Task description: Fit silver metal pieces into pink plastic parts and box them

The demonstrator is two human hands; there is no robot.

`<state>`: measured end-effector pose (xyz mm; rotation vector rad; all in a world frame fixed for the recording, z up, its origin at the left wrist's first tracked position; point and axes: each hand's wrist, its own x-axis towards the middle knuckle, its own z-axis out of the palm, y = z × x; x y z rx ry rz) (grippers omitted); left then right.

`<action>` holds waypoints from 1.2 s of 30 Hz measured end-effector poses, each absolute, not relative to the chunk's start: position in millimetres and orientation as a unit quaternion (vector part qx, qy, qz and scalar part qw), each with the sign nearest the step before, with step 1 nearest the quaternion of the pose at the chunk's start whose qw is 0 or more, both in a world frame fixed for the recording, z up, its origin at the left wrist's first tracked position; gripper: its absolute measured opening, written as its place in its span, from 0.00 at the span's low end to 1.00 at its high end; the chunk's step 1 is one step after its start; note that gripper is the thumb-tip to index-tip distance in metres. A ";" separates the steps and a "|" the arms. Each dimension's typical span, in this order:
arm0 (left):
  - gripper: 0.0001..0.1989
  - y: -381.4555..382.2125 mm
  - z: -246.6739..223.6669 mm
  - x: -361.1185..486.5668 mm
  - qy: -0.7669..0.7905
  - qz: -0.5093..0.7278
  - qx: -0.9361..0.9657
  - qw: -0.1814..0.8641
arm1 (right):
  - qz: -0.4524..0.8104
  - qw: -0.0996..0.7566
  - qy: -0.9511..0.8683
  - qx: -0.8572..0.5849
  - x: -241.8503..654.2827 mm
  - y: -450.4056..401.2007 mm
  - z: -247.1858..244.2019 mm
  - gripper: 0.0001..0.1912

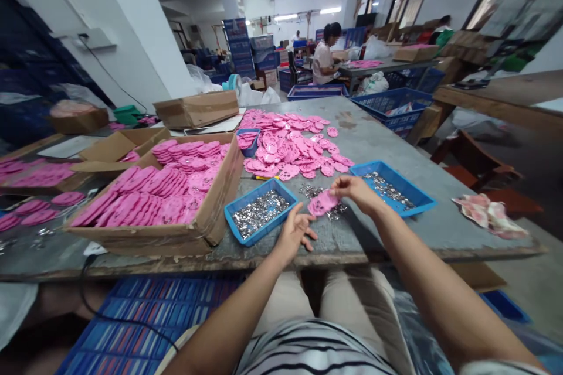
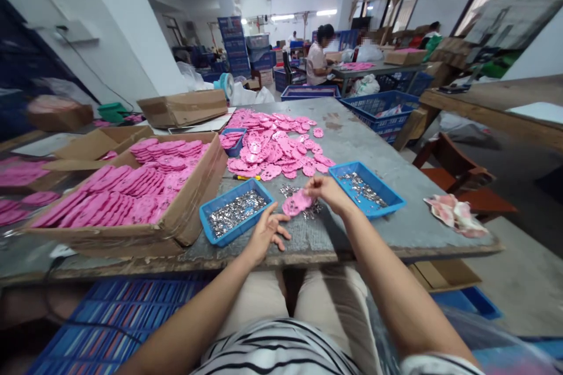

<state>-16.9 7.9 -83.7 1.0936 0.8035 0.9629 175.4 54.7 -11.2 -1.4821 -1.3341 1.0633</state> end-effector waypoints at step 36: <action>0.20 5.4 -80.3 -16.9 0.374 0.395 0.480 0.688 | 0.070 0.335 -0.580 -0.739 194.8 13.7 -89.8 0.12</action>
